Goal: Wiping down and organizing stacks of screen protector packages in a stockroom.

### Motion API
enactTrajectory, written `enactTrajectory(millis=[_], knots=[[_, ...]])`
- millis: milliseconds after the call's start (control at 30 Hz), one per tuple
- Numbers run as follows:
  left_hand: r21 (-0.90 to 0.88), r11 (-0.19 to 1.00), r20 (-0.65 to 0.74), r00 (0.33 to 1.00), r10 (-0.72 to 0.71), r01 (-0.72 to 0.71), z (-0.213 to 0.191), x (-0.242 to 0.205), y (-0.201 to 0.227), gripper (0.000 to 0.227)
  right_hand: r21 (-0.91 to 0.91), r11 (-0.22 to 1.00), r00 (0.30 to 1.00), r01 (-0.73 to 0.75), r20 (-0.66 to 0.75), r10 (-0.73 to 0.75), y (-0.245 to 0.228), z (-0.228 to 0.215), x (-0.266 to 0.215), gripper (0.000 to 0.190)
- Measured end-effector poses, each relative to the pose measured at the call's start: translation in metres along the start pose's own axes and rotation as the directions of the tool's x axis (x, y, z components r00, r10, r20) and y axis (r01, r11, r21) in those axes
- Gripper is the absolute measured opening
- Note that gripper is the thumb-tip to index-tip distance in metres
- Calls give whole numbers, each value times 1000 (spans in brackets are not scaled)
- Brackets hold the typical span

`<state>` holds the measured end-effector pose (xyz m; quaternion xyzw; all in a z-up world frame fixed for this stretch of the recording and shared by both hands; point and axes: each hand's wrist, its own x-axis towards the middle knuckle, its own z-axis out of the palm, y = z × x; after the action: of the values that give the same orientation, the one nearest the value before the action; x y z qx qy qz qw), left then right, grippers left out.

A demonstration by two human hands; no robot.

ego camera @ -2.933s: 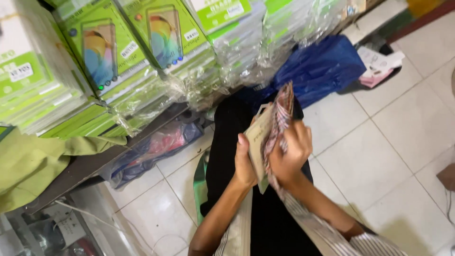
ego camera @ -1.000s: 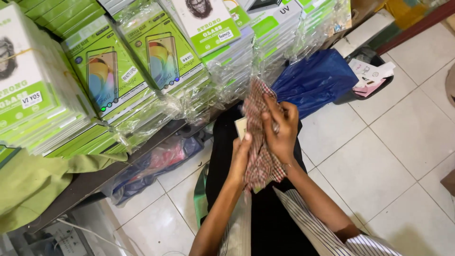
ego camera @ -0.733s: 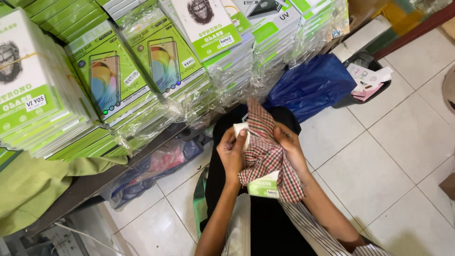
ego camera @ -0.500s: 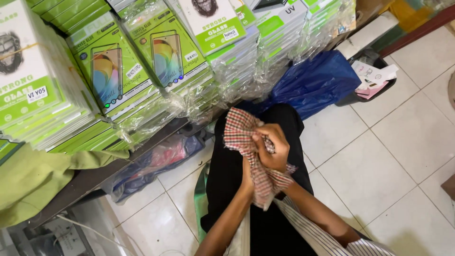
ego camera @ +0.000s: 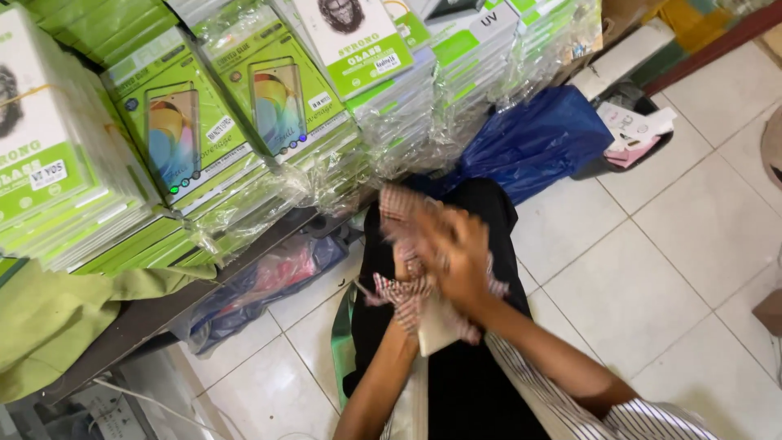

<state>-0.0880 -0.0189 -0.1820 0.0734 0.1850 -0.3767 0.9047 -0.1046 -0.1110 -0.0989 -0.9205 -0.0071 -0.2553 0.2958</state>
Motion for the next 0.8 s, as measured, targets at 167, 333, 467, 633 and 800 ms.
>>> enactTrajectory(millis=[167,333,467,633,800], knots=[[58,992,165,981,101,-112,-30,19,3,63,69,994,984,-85,-151,95,2,18,-28,34],[223,974,174,985,6,-46,-9,20,8,63,232,971,998,-54,-14,59,-31,-5,-40,49],[331,931,272,960,62,-154,-20,3,-10,67,149,988,991,-45,-121,63,31,29,-22,31],[325,945,-33,998,57,-44,21,1,19,71,456,814,883,-359,-117,455,48,53,-47,24],[161,976,204,973,112,-146,41,6,53,71,220,954,978,201,15,-209,-14,17,-58,37]])
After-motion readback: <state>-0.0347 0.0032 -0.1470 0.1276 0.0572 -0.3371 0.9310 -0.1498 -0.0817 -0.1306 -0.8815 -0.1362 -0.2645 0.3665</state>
